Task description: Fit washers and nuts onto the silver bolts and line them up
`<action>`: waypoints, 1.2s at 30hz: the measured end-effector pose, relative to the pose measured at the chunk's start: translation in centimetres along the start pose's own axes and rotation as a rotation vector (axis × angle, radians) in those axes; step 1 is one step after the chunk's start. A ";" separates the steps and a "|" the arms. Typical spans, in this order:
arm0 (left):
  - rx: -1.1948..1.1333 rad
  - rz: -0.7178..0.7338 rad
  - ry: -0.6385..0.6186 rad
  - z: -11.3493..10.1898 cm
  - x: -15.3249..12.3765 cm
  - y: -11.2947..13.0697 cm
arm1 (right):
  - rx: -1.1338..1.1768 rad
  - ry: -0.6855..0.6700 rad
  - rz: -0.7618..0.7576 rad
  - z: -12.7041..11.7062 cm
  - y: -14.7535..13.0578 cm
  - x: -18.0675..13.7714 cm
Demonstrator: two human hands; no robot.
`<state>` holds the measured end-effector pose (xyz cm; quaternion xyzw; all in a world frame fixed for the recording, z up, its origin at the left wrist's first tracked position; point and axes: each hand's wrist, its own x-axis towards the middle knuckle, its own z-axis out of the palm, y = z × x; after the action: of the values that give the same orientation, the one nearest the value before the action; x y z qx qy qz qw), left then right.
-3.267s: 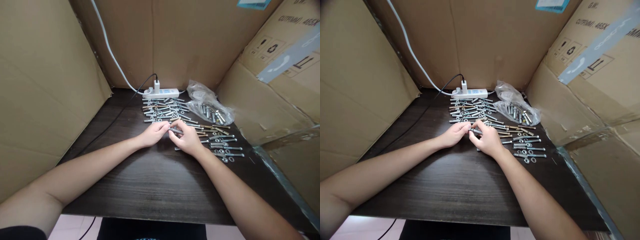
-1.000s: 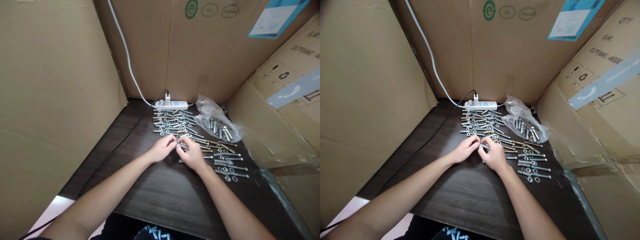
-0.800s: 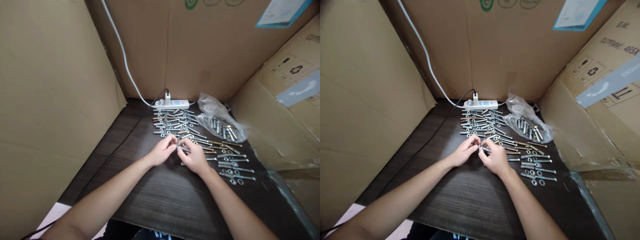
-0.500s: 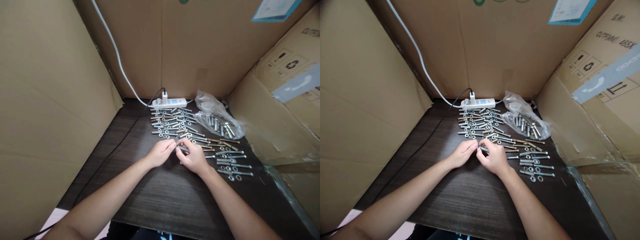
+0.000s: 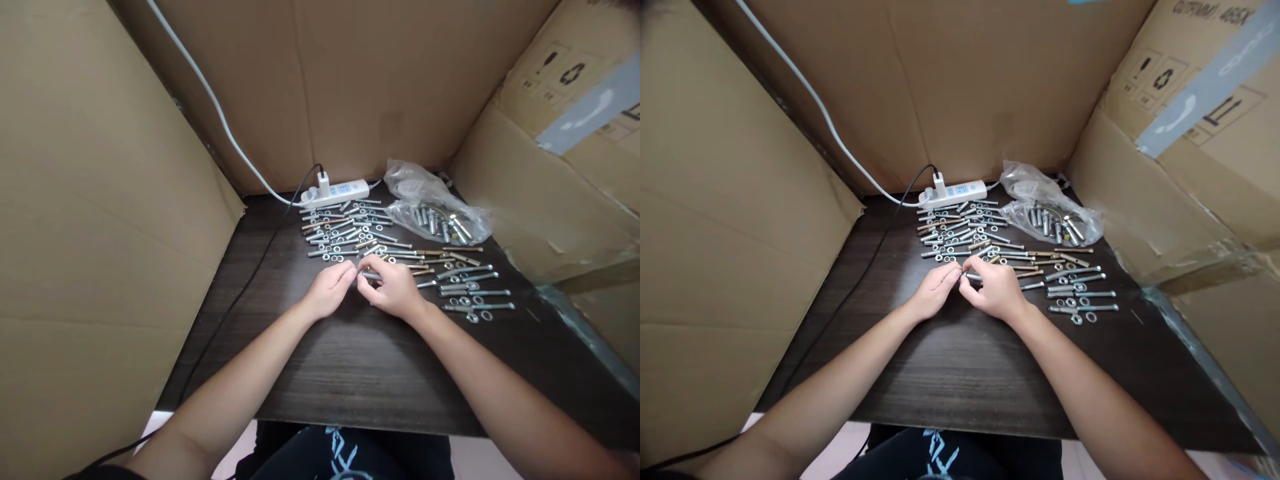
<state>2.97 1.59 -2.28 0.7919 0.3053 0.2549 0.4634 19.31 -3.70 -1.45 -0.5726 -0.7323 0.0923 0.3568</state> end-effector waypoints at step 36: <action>-0.124 0.027 0.187 0.7 0.6 -2.1 | 0.410 -1.060 0.625 1.7 -10.1 -18.1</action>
<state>3.29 2.40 -4.34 0.7387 0.3202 0.3522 0.4773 12.02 -22.87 -4.73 -0.5560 -0.5753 0.5998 0.0055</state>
